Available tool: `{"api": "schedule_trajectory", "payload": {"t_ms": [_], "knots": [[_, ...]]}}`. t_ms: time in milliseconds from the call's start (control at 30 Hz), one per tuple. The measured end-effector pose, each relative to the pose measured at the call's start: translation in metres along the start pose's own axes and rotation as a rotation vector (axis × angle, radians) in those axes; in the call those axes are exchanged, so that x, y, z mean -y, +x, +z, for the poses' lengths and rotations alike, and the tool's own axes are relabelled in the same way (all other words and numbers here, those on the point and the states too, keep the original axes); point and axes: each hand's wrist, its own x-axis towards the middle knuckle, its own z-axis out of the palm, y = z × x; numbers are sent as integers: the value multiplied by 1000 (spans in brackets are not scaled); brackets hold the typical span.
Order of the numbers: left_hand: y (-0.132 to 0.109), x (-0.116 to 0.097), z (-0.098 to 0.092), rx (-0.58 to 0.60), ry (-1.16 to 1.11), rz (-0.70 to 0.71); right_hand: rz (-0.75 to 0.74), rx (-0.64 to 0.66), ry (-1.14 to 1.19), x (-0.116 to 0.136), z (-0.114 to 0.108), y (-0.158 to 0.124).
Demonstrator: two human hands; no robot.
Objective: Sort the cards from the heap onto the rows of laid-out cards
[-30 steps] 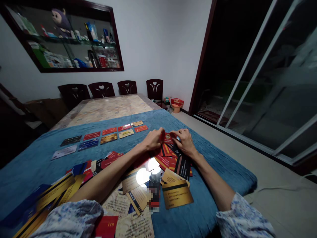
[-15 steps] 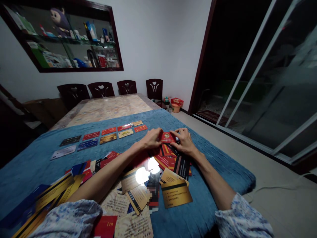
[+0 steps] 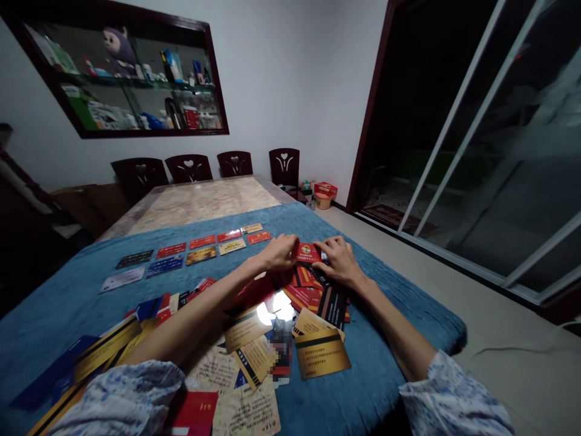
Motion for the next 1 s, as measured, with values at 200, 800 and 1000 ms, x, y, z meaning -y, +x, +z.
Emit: {"api": "schedule_trajectory", "payload": {"t_ms": [200,800,1000], "knots": [[-3,2,-3,4,7,12,-48,123,-9,-2,-13,8],[-29,43,-5,-25,70,-135,-189,245,28,24,-4,69],[-43,66,-3,-56,56,-155,-255,292,42,41,8,91]]}}
